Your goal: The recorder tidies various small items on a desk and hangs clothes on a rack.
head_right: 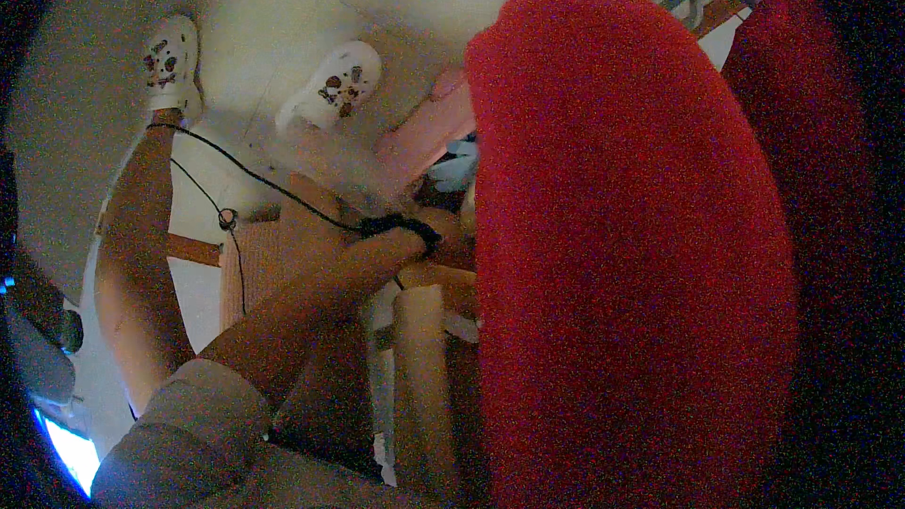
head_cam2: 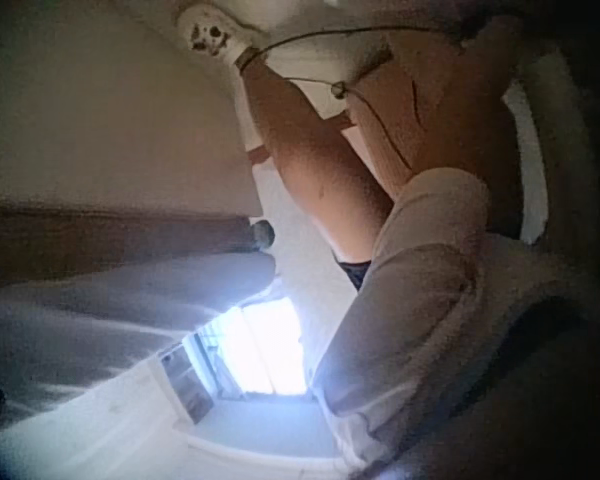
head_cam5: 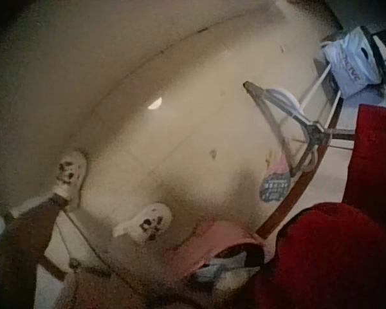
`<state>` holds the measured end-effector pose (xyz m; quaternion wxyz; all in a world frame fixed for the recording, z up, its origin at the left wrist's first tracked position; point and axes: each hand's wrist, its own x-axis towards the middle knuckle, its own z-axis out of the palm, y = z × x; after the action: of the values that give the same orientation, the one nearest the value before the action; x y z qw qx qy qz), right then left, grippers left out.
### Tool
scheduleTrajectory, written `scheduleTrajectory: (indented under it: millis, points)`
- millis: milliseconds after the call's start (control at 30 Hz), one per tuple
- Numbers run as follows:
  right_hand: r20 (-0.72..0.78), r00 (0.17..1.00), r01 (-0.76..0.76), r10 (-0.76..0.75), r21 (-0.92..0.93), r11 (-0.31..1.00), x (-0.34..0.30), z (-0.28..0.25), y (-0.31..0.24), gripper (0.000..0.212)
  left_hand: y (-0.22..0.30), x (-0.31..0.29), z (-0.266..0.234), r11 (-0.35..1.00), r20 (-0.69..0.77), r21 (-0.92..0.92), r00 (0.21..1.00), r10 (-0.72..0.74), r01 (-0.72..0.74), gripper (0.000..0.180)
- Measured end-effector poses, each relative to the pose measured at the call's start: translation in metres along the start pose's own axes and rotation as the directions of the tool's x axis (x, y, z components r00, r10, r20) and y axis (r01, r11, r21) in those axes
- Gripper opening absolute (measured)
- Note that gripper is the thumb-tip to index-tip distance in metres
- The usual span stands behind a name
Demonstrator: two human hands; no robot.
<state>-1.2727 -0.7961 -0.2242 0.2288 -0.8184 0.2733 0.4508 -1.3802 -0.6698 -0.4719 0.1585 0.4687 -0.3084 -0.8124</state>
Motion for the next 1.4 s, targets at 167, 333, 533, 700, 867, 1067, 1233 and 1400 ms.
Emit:
scheduleTrajectory:
  millis: [167, 333, 533, 700, 867, 1067, 1233, 1400]
  points:
    - [0.001, 1.000, -0.007, 0.007, -0.076, 0.997, 0.019, 0.004, -0.001, 0.015, -0.010, -0.002, -0.031, 0.914, 0.171, 0.406, 0.980, -0.097, 0.020, 0.030]
    - [0.145, 0.969, -0.162, 0.198, -0.230, 0.960, 0.022, 0.034, 0.067, 0.014, 0.063, -0.051, -0.118, 0.926, 0.055, 0.323, 0.981, 0.186, -0.193, 0.024]
    - [-0.117, 0.916, -0.377, 0.383, 0.070, 0.924, 0.098, 0.060, 0.097, 0.023, 0.063, -0.105, -0.240, 0.939, -0.170, 0.297, 0.958, 0.229, -0.172, 0.021]
    - [-0.256, 0.900, -0.324, 0.354, 0.151, 0.934, 0.084, 0.070, 0.095, 0.030, 0.036, -0.131, -0.271, 0.974, -0.410, 0.224, 0.903, 0.125, -0.033, 0.024]
    - [-0.444, 0.816, -0.358, 0.369, 0.114, 0.927, 0.070, 0.110, 0.066, 0.038, 0.003, -0.149, -0.275, 0.945, -0.417, 0.328, 0.894, 0.164, -0.021, 0.027]
    - [-0.666, 0.660, -0.496, 0.349, -0.037, 0.868, 0.130, 0.130, 0.110, 0.048, 0.014, -0.170, -0.280, 0.985, -0.468, 0.165, 0.876, 0.120, -0.047, 0.024]
    - [-0.642, 0.645, -0.483, 0.415, 0.078, 0.872, 0.126, 0.120, 0.116, 0.070, 0.034, -0.199, -0.294, 0.972, -0.541, 0.146, 0.809, 0.232, -0.182, 0.022]
    - [-0.458, 0.822, -0.132, 0.338, 0.423, 0.896, 0.129, 0.051, 0.012, 0.069, 0.038, -0.242, -0.303, 0.973, -0.530, 0.117, 0.816, 0.231, -0.199, 0.023]
